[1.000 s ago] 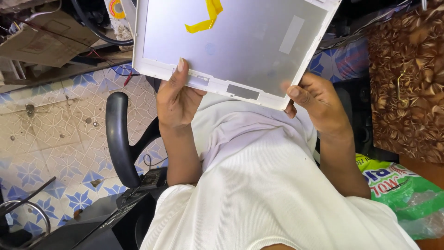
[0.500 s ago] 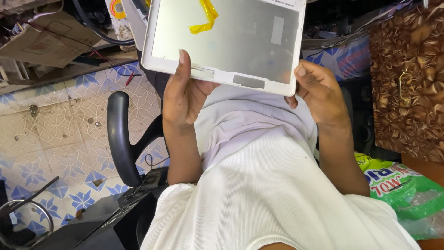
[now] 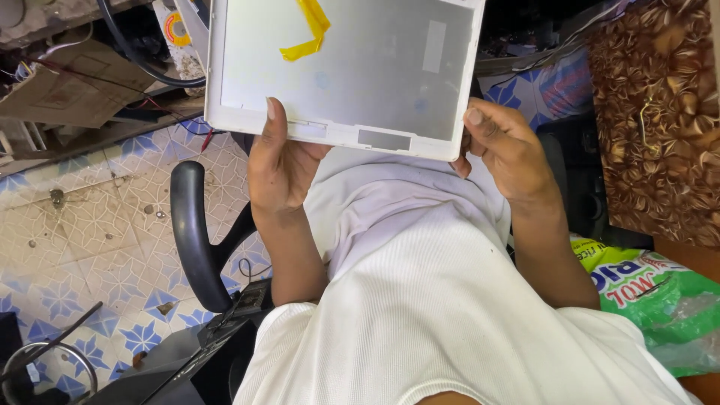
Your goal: Disassembling a tablet to inspect or repair internal components, including prying the screen and handling ribbon cables.
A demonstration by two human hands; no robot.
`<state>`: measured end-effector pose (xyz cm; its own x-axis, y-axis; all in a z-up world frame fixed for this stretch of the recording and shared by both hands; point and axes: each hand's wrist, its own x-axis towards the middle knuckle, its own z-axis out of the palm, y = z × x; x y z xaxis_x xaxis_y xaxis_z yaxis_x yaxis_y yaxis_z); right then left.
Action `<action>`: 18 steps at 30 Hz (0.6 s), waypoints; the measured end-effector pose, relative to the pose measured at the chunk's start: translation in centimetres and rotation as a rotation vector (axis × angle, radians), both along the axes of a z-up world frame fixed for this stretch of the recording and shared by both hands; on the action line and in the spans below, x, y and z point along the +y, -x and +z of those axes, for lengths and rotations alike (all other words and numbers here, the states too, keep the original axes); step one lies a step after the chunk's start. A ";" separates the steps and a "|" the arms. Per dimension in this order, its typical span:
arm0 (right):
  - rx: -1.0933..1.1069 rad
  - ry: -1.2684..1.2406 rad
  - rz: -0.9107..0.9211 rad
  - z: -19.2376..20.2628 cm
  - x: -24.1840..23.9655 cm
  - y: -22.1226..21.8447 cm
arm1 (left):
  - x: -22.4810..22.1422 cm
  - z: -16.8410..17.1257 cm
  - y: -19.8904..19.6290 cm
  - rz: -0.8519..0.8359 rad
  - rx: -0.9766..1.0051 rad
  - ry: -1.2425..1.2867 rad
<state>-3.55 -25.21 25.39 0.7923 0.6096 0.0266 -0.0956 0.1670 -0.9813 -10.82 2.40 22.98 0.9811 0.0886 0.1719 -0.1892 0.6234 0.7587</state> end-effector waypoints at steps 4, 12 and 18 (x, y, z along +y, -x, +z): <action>-0.001 0.004 -0.009 -1.3 -0.6 -0.3 | 0.9 -5.8 0.2 0.008 -0.025 -0.006; -0.077 0.087 -0.100 -1.1 -1.7 -0.2 | 0.1 -4.3 -0.1 -0.029 -0.085 0.092; -0.017 0.290 -0.241 1.3 -1.9 1.4 | 0.3 0.6 0.7 -0.091 0.244 0.521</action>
<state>-4.96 -27.07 26.65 0.9146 0.3902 -0.1059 -0.0712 -0.1023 -0.9922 -11.50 2.73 23.62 0.9945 0.0143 -0.1034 0.0243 0.9317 0.3623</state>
